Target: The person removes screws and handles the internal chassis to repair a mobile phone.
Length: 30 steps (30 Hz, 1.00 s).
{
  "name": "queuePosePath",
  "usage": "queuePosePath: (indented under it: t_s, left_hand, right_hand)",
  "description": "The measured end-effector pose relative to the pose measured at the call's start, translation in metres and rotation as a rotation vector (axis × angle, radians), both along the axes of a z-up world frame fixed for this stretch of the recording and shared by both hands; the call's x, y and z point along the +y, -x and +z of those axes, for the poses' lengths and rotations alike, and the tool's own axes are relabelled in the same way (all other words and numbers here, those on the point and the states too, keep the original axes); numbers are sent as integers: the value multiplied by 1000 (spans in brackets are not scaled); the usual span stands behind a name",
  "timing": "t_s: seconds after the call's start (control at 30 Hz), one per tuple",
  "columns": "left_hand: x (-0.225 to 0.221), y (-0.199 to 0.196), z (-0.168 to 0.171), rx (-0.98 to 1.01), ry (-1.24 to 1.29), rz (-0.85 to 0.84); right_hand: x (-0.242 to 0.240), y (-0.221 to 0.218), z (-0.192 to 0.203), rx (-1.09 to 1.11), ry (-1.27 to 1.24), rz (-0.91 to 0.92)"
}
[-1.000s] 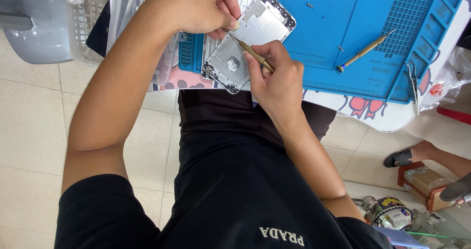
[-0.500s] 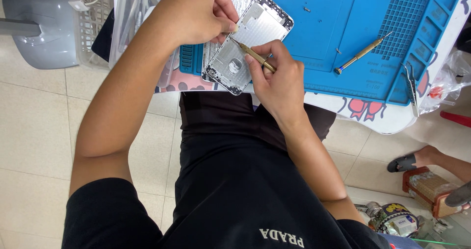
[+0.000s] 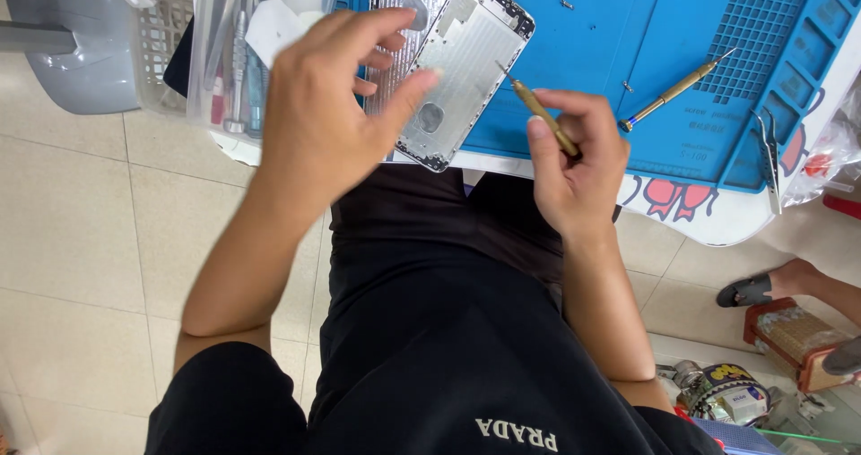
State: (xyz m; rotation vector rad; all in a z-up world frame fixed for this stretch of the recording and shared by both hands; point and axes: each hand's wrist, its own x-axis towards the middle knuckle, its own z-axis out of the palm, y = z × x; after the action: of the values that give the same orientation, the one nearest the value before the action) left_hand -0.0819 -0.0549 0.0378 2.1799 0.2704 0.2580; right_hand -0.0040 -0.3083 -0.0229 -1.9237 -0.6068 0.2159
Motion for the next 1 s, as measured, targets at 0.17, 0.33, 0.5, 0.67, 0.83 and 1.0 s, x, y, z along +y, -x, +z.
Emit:
queuePosePath:
  t_s: [0.17,0.33,0.5,0.67,0.83,1.0]
  left_hand:
    - [-51,12,-20,50,-307,67]
    - [-66,10,-32,143,-316,139]
    - [-68,15,-50,72,-126,52]
    - [-66,23,-39,77,-123,75]
    - [-66,34,-18,71,-57,9]
    - [-71,36,-6,101,88,-255]
  right_hand:
    - [-23,-10,-31,-31,-86,-84]
    - [-29,-16,-35,60,-184,-145]
    - [-36,-15,-44,71,-217,-114]
    - [-35,-15,-41,133,-306,-135]
    - [-34,-15,-14,259,-607,-262]
    - [-96,-14,-41,33,-440,-259]
